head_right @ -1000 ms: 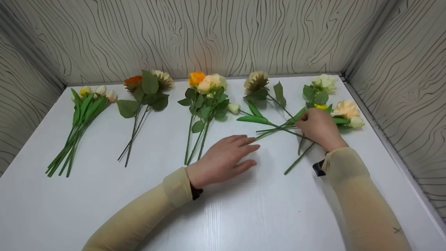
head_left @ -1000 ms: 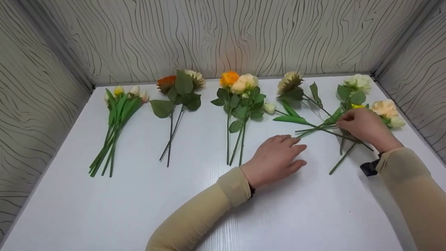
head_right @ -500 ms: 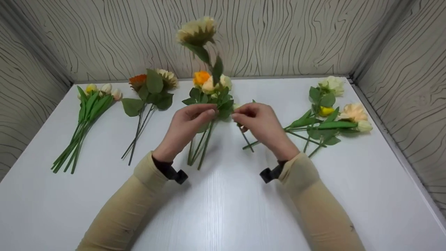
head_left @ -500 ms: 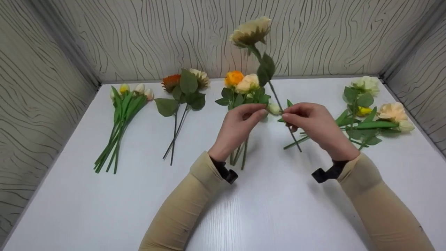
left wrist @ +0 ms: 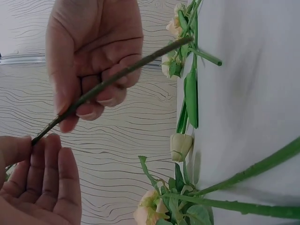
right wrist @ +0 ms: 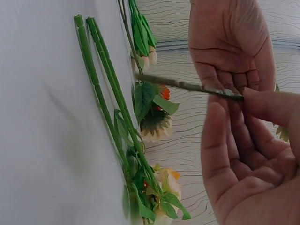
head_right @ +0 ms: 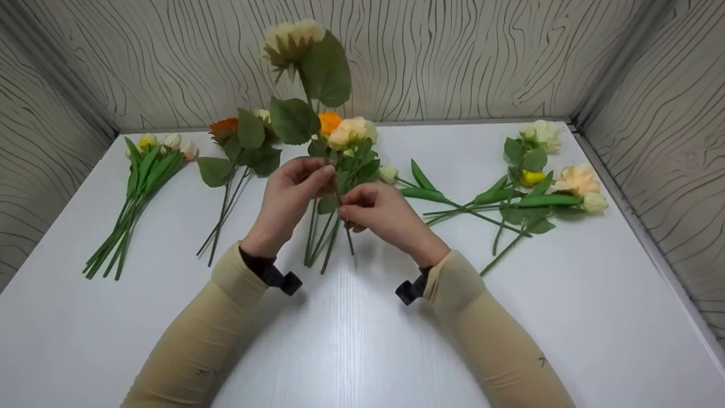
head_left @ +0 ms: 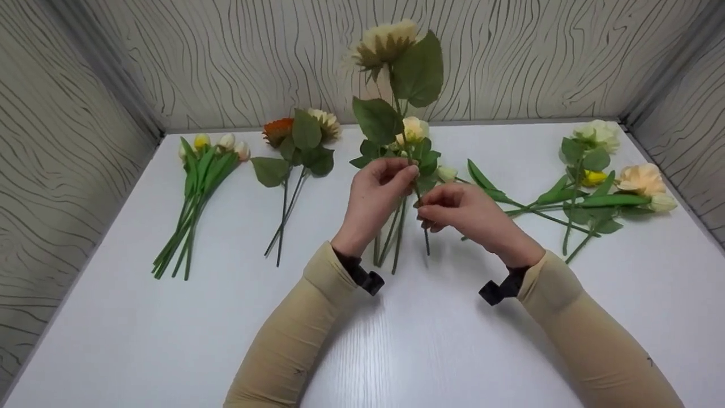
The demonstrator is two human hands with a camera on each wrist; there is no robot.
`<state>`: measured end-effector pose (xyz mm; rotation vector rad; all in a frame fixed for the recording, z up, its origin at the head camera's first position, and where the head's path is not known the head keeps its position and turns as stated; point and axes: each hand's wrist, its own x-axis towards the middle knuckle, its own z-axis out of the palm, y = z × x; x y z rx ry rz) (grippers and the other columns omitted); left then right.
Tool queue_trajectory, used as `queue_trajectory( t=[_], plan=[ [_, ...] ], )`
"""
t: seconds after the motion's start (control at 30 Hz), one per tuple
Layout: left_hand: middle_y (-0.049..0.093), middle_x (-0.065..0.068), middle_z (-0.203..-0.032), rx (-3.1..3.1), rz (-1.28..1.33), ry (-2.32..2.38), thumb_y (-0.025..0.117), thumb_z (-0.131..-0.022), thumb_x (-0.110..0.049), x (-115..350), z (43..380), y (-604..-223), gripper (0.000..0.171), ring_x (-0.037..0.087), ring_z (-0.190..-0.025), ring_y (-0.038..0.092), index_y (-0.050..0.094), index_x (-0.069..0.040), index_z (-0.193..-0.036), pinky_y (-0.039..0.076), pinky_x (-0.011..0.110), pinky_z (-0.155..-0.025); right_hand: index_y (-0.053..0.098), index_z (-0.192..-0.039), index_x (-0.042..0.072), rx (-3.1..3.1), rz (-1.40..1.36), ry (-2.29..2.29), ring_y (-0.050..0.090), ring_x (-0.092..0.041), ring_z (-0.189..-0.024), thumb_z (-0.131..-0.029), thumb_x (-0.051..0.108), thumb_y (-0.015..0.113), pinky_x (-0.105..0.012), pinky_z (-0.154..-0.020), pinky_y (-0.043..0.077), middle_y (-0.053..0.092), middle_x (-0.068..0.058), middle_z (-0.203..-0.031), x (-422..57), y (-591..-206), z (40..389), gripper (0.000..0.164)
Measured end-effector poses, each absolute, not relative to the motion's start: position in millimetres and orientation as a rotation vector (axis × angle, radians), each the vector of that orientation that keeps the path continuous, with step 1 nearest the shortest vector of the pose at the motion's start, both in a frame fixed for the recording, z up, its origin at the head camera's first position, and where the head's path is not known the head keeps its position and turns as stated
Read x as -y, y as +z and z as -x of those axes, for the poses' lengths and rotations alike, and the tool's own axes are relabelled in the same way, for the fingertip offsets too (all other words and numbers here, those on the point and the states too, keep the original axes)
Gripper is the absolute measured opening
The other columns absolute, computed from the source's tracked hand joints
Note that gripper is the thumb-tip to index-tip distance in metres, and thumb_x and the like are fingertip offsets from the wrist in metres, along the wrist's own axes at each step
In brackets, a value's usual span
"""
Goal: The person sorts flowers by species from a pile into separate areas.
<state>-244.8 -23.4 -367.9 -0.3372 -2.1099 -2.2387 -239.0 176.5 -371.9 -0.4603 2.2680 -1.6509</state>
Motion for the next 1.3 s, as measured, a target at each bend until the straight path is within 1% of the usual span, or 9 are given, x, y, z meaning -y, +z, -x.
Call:
queue_trajectory(
  t=[0.2,0.37,0.5,0.6,0.67,0.77,0.9,1.13,1.3],
  plan=[
    [0.070,0.007,-0.106,2.034,0.334,-2.284,0.071,-0.099,-0.021,24,247,-368,0.025,0.024,-0.092,0.070,0.069,-0.008,-0.121,0.061,0.035,-0.081,0.070,-0.113,-0.003,-2.196,0.481,-1.567,0.073,-0.031,-0.093,-0.098,0.022,0.071,-0.040,-0.082,0.061,0.071,-0.025,-0.106,-173,-377,238,0.029],
    [0.069,0.006,-0.110,2.052,0.342,-2.333,0.073,-0.097,-0.016,22,247,-368,0.029,0.024,-0.097,0.069,0.068,-0.007,-0.125,0.060,0.035,-0.083,0.070,-0.111,0.001,-2.213,0.464,-1.578,0.073,-0.031,-0.092,-0.099,0.020,0.071,-0.040,-0.082,0.061,0.070,-0.026,-0.107,-174,-376,237,0.023],
    [0.069,0.007,-0.109,2.073,0.328,-2.330,0.073,-0.097,-0.015,25,248,-368,0.030,0.024,-0.096,0.069,0.067,-0.006,-0.125,0.060,0.035,-0.083,0.070,-0.111,0.000,-2.211,0.466,-1.574,0.073,-0.030,-0.093,-0.099,0.022,0.071,-0.042,-0.083,0.061,0.070,-0.026,-0.106,-172,-376,238,0.026],
    [0.068,0.009,-0.110,2.098,0.334,-2.293,0.072,-0.098,-0.015,35,249,-367,0.030,0.025,-0.096,0.069,0.066,-0.003,-0.125,0.060,0.035,-0.084,0.070,-0.116,0.000,-2.209,0.454,-1.583,0.072,-0.032,-0.093,-0.099,0.026,0.071,-0.046,-0.085,0.060,0.070,-0.025,-0.107,-172,-376,239,0.031],
    [0.068,0.010,-0.110,2.132,0.325,-2.255,0.071,-0.099,-0.014,46,250,-367,0.030,0.025,-0.096,0.069,0.066,-0.002,-0.126,0.060,0.035,-0.084,0.070,-0.119,0.001,-2.213,0.438,-1.592,0.072,-0.034,-0.095,-0.099,0.029,0.071,-0.047,-0.086,0.059,0.069,-0.026,-0.108,-173,-376,239,0.034],
    [0.068,0.012,-0.111,2.220,0.269,-2.180,0.070,-0.099,-0.013,71,255,-366,0.027,0.026,-0.095,0.069,0.067,-0.004,-0.124,0.060,0.034,-0.084,0.069,-0.122,0.002,-2.219,0.407,-1.606,0.070,-0.040,-0.098,-0.100,0.030,0.070,-0.048,-0.087,0.059,0.068,-0.029,-0.111,-176,-376,241,0.035],
    [0.067,0.013,-0.113,2.385,0.100,-2.075,0.069,-0.100,-0.014,114,265,-365,0.023,0.026,-0.097,0.068,0.068,-0.007,-0.122,0.060,0.034,-0.085,0.067,-0.124,-0.001,-2.219,0.395,-1.608,0.069,-0.041,-0.100,-0.101,0.027,0.068,-0.044,-0.087,0.059,0.067,-0.029,-0.112,-179,-379,244,0.036],
    [0.064,0.018,-0.119,2.599,-0.150,-1.935,0.065,-0.102,-0.014,173,280,-376,0.031,0.025,-0.102,0.066,0.062,-0.001,-0.130,0.059,0.036,-0.088,0.066,-0.124,-0.004,-2.197,0.427,-1.629,0.071,-0.033,-0.096,-0.102,0.024,0.067,-0.040,-0.083,0.061,0.068,-0.027,-0.109,-181,-382,247,0.035],
    [0.063,0.017,-0.118,2.659,-0.217,-1.880,0.063,-0.103,-0.015,189,284,-390,0.035,0.026,-0.101,0.066,0.061,0.002,-0.133,0.058,0.036,-0.088,0.067,-0.123,-0.003,-2.192,0.420,-1.614,0.069,-0.037,-0.099,-0.102,0.025,0.067,-0.040,-0.084,0.060,0.067,-0.029,-0.110,-179,-385,248,0.035]
  ],
)
